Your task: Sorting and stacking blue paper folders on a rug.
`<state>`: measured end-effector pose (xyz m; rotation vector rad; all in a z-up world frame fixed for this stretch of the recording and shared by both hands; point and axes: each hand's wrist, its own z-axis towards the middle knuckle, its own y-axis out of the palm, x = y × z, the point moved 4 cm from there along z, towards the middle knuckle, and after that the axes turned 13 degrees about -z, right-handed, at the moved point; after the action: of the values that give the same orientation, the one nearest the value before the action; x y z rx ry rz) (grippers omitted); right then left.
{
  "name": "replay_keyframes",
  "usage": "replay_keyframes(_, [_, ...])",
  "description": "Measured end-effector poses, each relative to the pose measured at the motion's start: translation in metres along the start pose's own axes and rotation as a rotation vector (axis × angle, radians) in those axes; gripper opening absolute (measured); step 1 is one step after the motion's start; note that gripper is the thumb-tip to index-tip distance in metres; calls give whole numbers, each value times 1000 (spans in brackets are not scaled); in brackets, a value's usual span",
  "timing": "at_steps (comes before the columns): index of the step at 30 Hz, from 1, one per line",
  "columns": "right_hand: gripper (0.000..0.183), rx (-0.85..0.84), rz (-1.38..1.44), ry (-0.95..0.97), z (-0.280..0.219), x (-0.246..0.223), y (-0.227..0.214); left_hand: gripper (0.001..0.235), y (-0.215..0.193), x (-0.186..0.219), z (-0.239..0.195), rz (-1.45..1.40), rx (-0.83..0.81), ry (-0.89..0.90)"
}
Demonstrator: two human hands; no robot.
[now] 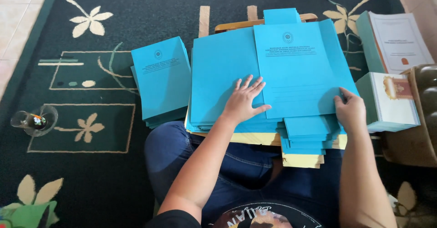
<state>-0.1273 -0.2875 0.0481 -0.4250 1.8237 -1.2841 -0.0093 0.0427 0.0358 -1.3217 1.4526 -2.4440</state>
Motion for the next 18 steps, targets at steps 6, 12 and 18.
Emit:
replay_keyframes(6, [52, 115, -219, 17, -3, 4, 10, 83, 1, -3, -1, 11, -15, -19])
replay_keyframes(12, [63, 20, -307, 49, -14, -6, 3, 77, 9, -11, 0, 53, -3, -16])
replay_keyframes(18, [59, 61, -306, 24, -28, -36, -19, 84, 8, -11, -1, 66, 13, 0])
